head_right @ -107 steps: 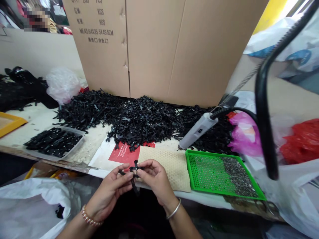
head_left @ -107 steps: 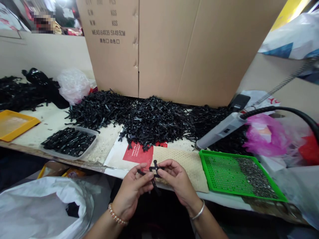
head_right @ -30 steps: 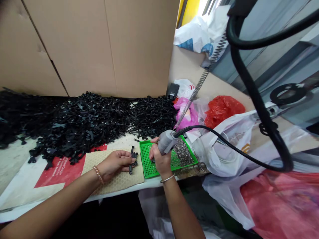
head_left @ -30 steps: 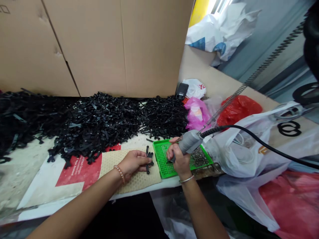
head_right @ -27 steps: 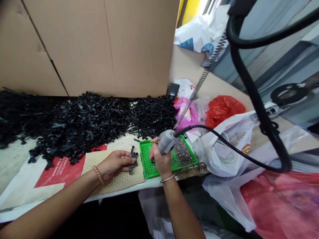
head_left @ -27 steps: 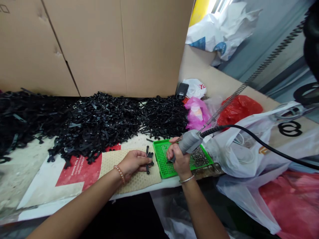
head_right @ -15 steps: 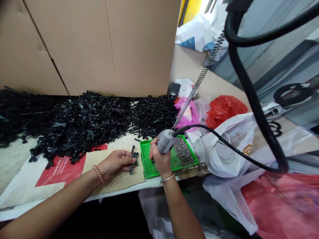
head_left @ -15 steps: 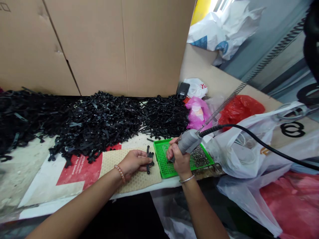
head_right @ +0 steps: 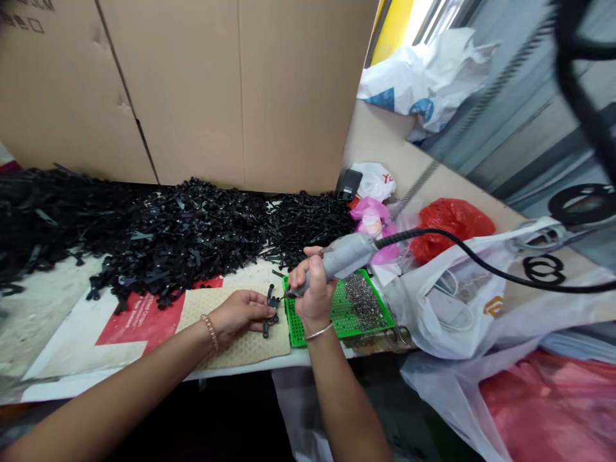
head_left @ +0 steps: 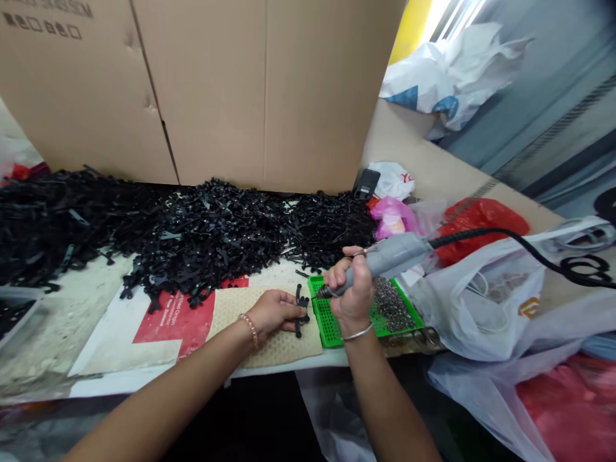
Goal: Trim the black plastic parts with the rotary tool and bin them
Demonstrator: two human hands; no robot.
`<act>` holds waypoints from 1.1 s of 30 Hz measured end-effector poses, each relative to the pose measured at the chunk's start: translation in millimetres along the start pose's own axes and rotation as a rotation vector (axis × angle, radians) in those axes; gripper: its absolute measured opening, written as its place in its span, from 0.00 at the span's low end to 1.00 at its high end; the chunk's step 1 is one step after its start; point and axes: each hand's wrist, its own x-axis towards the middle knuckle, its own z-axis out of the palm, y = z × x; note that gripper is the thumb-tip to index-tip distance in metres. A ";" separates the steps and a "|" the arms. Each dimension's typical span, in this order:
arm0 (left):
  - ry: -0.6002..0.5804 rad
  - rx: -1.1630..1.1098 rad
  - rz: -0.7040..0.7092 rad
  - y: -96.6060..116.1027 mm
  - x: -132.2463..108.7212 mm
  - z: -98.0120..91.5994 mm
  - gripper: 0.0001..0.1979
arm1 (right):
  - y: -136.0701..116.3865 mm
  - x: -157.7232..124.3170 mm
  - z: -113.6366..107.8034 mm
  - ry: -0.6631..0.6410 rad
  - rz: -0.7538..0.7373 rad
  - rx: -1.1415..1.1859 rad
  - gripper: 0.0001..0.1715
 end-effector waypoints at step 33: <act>0.003 0.007 0.011 -5.6 5.8 -2.6 0.16 | 27.2 1.0 5.1 -0.034 0.029 -0.048 0.15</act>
